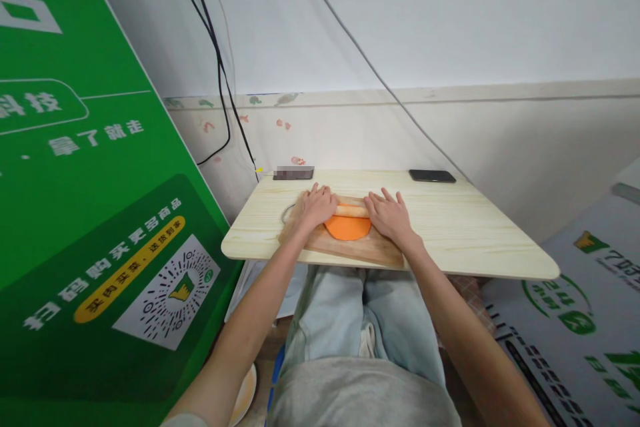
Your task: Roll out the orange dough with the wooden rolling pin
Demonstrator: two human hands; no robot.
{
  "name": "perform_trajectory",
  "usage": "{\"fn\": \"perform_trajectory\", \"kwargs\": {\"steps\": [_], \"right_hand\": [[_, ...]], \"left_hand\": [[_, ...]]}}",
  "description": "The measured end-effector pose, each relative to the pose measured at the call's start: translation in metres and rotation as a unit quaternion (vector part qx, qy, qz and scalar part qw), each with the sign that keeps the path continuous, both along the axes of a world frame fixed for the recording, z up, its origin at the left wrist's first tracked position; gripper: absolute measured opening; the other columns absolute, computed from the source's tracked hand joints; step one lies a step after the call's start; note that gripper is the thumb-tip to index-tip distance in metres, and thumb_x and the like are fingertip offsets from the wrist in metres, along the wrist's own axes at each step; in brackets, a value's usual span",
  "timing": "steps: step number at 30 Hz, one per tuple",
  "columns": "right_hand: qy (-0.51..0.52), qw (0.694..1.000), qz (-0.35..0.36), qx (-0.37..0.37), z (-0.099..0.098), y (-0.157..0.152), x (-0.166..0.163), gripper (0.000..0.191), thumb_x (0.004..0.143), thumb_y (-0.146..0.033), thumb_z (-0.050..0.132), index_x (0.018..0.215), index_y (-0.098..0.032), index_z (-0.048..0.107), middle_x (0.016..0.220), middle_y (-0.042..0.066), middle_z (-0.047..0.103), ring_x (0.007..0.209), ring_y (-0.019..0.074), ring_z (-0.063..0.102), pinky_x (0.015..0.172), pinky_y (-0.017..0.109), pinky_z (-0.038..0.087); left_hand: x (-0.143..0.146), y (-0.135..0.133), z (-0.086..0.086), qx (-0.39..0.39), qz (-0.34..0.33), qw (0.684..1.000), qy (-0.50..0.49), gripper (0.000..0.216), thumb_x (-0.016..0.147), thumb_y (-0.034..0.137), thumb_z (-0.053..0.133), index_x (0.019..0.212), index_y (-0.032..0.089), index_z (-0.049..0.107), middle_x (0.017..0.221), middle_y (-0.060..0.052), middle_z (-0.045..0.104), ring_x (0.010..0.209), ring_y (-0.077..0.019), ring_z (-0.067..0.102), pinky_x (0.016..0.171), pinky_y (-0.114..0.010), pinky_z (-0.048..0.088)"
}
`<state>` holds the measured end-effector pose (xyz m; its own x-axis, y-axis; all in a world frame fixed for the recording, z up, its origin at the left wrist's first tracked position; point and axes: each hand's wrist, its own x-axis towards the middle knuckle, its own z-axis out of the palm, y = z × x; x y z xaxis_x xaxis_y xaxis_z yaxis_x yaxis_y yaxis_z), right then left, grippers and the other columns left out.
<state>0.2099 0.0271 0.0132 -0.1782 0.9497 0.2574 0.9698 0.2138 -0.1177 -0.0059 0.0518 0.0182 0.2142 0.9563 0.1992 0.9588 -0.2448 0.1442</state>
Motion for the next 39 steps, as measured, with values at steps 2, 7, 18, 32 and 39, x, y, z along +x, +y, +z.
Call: {"fn": "perform_trajectory", "kwargs": {"steps": [2, 7, 18, 32, 39], "right_hand": [[0.001, 1.000, -0.002, 0.009, -0.003, -0.005, 0.000, 0.061, 0.119, -0.036, 0.023, 0.156, -0.013, 0.065, 0.163, 0.015, 0.065, 0.164, 0.0359, 0.044, 0.135, 0.066, 0.025], [0.023, 0.995, 0.024, 0.095, -0.025, -0.052, 0.000, 0.062, 0.119, -0.037, 0.022, 0.155, -0.011, 0.066, 0.158, 0.018, 0.069, 0.153, 0.0330, 0.056, 0.134, 0.059, 0.030], [-0.029, 0.998, -0.024, -0.040, 0.006, 0.003, -0.004, 0.058, 0.120, -0.040, 0.024, 0.151, -0.029, 0.071, 0.162, 0.009, 0.068, 0.159, 0.0380, 0.048, 0.129, 0.073, 0.028], [-0.004, 0.997, -0.014, 0.072, -0.014, -0.082, -0.010, 0.059, 0.118, -0.032, 0.023, 0.156, -0.012, 0.064, 0.163, 0.017, 0.065, 0.158, 0.0355, 0.050, 0.133, 0.064, 0.031], [0.007, 0.997, -0.009, 0.081, -0.025, -0.089, -0.010, 0.064, 0.118, -0.036, 0.022, 0.166, -0.011, 0.055, 0.172, 0.018, 0.055, 0.168, 0.0365, 0.036, 0.136, 0.067, 0.025]], "left_hand": [[0.000, -0.006, -0.004, 0.013, 0.000, 1.000, -0.002, 0.051, 0.117, 0.028, 0.031, 0.145, 0.010, 0.069, 0.160, -0.019, 0.067, 0.166, -0.0391, 0.041, 0.130, -0.064, 0.041], [-0.009, -0.049, -0.044, 0.111, -0.011, 0.992, -0.061, 0.056, 0.118, 0.035, 0.030, 0.158, 0.010, 0.060, 0.162, -0.017, 0.065, 0.165, -0.0333, 0.043, 0.137, -0.053, 0.037], [0.005, 0.002, -0.010, 0.014, 0.046, 0.998, -0.036, 0.054, 0.117, 0.037, 0.033, 0.159, 0.020, 0.062, 0.168, -0.013, 0.060, 0.168, -0.0353, 0.038, 0.136, -0.062, 0.033], [-0.014, -0.066, -0.046, 0.140, -0.049, 0.985, -0.091, 0.048, 0.118, 0.032, 0.035, 0.139, 0.018, 0.075, 0.149, -0.014, 0.075, 0.147, -0.0277, 0.062, 0.132, -0.048, 0.044], [-0.018, -0.083, -0.053, 0.136, -0.032, 0.986, -0.096, 0.051, 0.119, 0.037, 0.033, 0.155, 0.019, 0.064, 0.165, -0.012, 0.064, 0.162, -0.0309, 0.049, 0.136, -0.058, 0.039]]}}
